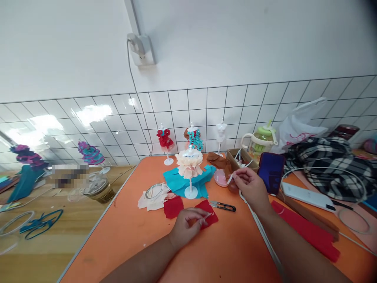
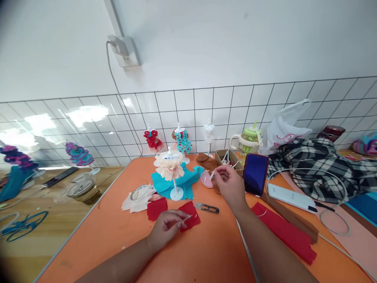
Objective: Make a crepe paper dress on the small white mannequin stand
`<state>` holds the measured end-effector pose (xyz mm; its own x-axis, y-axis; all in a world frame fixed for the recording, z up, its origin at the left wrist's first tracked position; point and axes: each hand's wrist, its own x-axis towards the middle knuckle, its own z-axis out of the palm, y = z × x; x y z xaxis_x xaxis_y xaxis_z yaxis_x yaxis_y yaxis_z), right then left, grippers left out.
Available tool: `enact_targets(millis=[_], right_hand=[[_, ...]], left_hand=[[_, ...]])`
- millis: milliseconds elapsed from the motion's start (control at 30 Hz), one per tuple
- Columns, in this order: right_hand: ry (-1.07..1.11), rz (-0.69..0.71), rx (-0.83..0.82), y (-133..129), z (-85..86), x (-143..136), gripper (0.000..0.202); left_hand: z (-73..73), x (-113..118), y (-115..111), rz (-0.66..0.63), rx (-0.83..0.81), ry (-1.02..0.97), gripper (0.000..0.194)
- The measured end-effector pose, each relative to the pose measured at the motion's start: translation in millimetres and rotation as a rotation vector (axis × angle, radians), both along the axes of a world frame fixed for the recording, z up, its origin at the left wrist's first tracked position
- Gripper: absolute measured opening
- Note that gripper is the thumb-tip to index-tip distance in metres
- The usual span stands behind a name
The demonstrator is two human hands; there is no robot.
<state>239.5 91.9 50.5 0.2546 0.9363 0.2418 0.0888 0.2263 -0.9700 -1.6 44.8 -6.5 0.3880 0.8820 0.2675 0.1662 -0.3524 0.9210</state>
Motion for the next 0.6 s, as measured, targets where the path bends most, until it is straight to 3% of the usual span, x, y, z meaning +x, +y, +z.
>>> enact_targets(millis=[100,167,233,333,467,567,600], right_hand=[[-0.514,-0.317,0.146,28,17.8,21,0.024],[-0.804,-0.463,0.123,45,19.3,34,0.026],[-1.002,-0.477,0.074,60,13.0,45,0.029],[-1.216,-0.360,0.071,76,0.9,58,0.031],[-1.222,-0.382,0.107,70,3.6,62,0.030],[-0.974,-0.460,0.224,34,12.4,40,0.026],[-0.865,-0.421,0.270,17,13.2,27,0.026]], left_hand=[[-2.7,1,1,-0.018,0.025,0.003,0.031],[-4.1,1,1,-0.041,0.030,-0.003,0.030],[-4.2,0,-1,-0.040,0.014,-0.004,0.032],[0.4,-2,-7,0.044,-0.044,-0.016,0.036],[11.7,-4,-18,0.051,-0.208,-0.111,0.032],[13.9,-3,-24,0.055,-0.368,-0.306,0.024],[12.3,-2,-26,0.058,-0.409,-0.374,0.023]])
